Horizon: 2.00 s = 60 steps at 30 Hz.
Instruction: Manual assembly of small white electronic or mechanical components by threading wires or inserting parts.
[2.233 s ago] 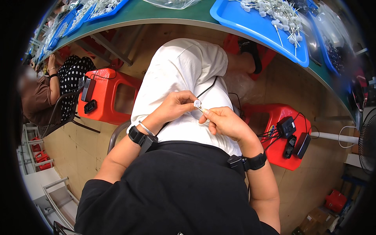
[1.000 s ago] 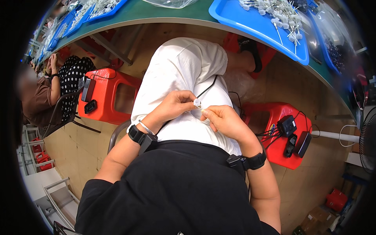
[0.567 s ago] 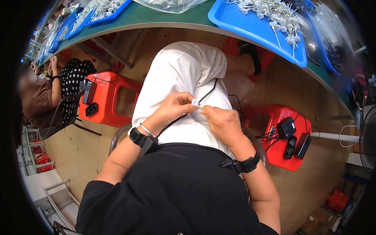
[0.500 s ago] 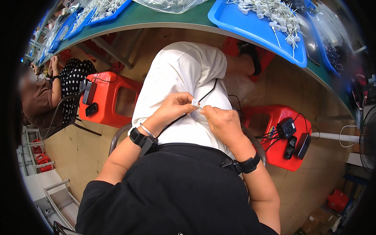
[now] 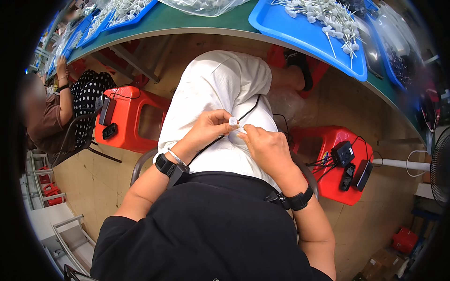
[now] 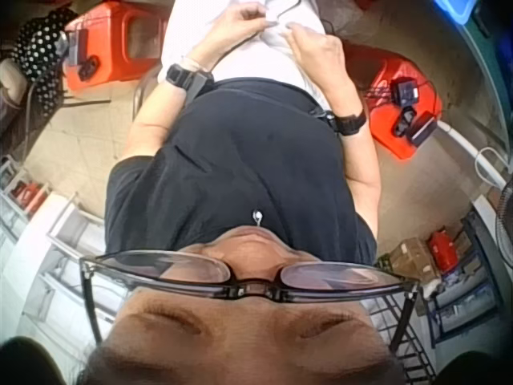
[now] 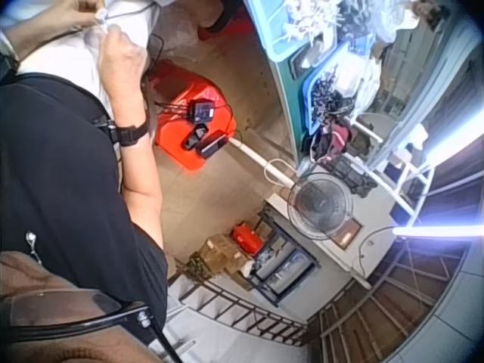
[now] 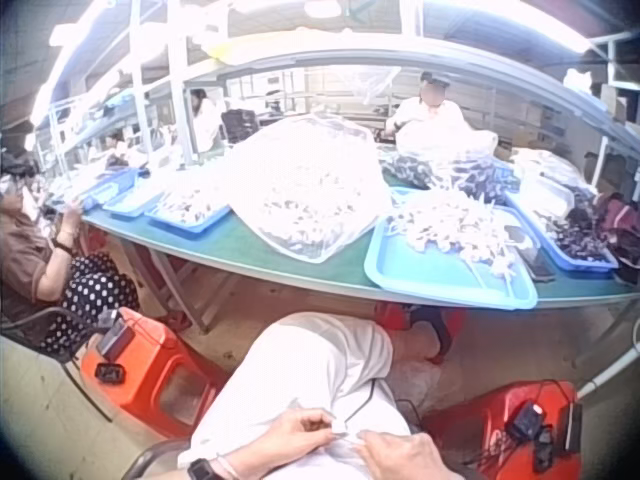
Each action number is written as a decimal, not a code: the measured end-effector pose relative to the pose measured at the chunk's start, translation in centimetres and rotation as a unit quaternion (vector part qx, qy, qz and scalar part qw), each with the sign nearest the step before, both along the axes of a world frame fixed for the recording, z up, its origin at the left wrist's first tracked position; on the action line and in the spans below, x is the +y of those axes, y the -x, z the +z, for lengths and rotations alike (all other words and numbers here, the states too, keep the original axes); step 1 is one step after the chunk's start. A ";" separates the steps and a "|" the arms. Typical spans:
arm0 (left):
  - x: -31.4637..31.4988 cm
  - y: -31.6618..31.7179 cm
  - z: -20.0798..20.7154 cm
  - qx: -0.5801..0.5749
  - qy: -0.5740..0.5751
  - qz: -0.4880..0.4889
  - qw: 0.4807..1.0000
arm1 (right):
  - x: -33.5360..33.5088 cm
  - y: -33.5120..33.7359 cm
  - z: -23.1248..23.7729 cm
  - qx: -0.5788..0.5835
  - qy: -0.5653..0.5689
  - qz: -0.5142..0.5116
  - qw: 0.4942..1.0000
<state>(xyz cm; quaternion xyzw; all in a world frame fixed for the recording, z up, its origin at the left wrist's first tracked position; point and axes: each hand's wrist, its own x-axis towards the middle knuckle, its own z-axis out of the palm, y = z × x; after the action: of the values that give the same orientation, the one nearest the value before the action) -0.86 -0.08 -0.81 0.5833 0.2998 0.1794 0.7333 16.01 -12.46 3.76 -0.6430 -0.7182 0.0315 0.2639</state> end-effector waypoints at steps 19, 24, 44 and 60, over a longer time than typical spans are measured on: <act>0.1 -0.1 -0.8 -0.043 -0.032 0.047 0.997 | 0.0 0.4 -0.2 -0.080 -0.023 0.006 0.997; 0.1 -0.1 -0.8 -0.050 -0.023 0.055 0.997 | 0.0 0.5 -0.1 -0.039 -0.014 -0.003 0.999; 0.1 -0.1 -0.8 -0.051 -0.022 0.058 0.997 | 0.1 0.6 0.1 0.002 -0.012 -0.007 1.000; 0.0 -0.1 -0.3 -0.032 -0.027 0.043 0.998 | 0.0 0.5 0.0 -0.018 -0.005 -0.014 1.000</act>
<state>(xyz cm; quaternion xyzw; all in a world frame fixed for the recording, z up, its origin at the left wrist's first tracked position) -0.72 -0.06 -1.08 0.5835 0.2962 0.2368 0.7181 15.50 -12.50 3.71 -0.6526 -0.7136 0.0127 0.2544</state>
